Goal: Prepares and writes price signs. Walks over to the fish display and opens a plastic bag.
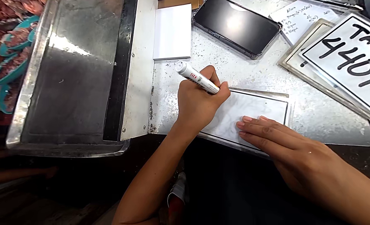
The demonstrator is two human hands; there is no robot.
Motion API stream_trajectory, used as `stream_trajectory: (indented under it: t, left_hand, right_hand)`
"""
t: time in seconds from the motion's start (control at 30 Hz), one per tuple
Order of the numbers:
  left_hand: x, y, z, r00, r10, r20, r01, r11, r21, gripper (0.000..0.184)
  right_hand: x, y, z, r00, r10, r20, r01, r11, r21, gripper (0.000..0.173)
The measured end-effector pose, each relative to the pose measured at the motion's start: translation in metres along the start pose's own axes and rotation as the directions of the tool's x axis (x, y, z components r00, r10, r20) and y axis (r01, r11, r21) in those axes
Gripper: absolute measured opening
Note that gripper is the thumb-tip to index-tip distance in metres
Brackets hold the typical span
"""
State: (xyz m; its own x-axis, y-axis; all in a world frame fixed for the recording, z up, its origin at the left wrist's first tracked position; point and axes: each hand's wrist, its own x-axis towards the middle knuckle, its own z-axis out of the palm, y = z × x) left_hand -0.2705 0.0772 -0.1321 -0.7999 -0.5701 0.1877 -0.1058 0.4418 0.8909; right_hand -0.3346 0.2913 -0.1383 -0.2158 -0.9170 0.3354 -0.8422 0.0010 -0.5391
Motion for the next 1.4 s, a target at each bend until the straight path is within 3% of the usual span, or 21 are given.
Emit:
stream_trajectory:
  t: [0.13, 0.2, 0.33, 0.47, 0.63, 0.9, 1.1, 1.17, 1.23, 1.33, 1.4]
  left_hand:
    - [-0.001, 0.002, -0.002, 0.997, 0.007, 0.078, -0.009, 1.0, 0.019, 0.024]
    - [0.0, 0.001, 0.0, 0.999, 0.029, 0.03, -0.03, 0.999, 0.021, 0.023]
    - [0.001, 0.003, -0.008, 0.986, 0.077, -0.146, -0.099, 0.985, -0.144, 0.022]
    - [-0.004, 0.017, -0.001, 0.989, 0.102, -0.103, -0.121, 0.972, -0.201, 0.015]
    - [-0.009, 0.008, 0.017, 0.992, 0.089, -0.085, -0.103, 0.979, -0.173, 0.022]
    - [-0.009, 0.006, 0.019, 0.996, 0.075, -0.057, -0.073, 0.996, 0.043, 0.023]
    - [-0.014, 0.02, 0.012, 0.993, 0.103, -0.051, -0.109, 0.984, -0.138, 0.023]
    - [-0.012, 0.023, 0.016, 0.982, 0.182, -0.044, -0.186, 0.975, -0.124, 0.014]
    - [-0.011, 0.017, 0.021, 0.974, 0.223, -0.045, -0.226, 0.97, -0.086, 0.018]
    - [-0.015, 0.014, 0.025, 0.973, 0.202, -0.112, -0.213, 0.973, -0.09, 0.011]
    - [-0.018, 0.013, 0.027, 0.974, 0.159, -0.162, -0.176, 0.979, -0.098, 0.017]
  right_hand:
    - [0.0, 0.0, 0.001, 1.0, 0.006, -0.017, -0.005, 1.0, 0.014, 0.039]
    - [0.0, 0.001, 0.001, 1.0, -0.002, -0.017, 0.002, 1.0, 0.013, 0.039]
    - [0.0, 0.002, 0.0, 1.0, -0.008, -0.003, 0.008, 1.0, 0.03, 0.04]
    - [0.0, 0.0, 0.001, 1.0, -0.001, -0.016, 0.002, 1.0, 0.031, 0.04]
    - [-0.001, 0.002, 0.001, 1.0, -0.007, -0.023, 0.008, 0.999, 0.052, 0.04]
    - [-0.001, 0.003, 0.0, 1.0, -0.01, -0.019, 0.011, 0.999, 0.049, 0.04]
    - [0.001, 0.004, 0.001, 0.999, -0.023, -0.031, 0.025, 0.998, 0.066, 0.039]
    - [0.0, 0.003, 0.001, 0.999, -0.024, -0.024, 0.025, 0.998, 0.061, 0.04]
    - [0.0, 0.004, 0.001, 0.999, -0.035, -0.024, 0.036, 0.997, 0.063, 0.04]
    - [0.0, 0.006, 0.001, 0.999, -0.041, -0.028, 0.043, 0.996, 0.083, 0.04]
    - [-0.002, 0.009, -0.004, 0.999, -0.013, -0.033, 0.015, 0.997, 0.081, 0.039]
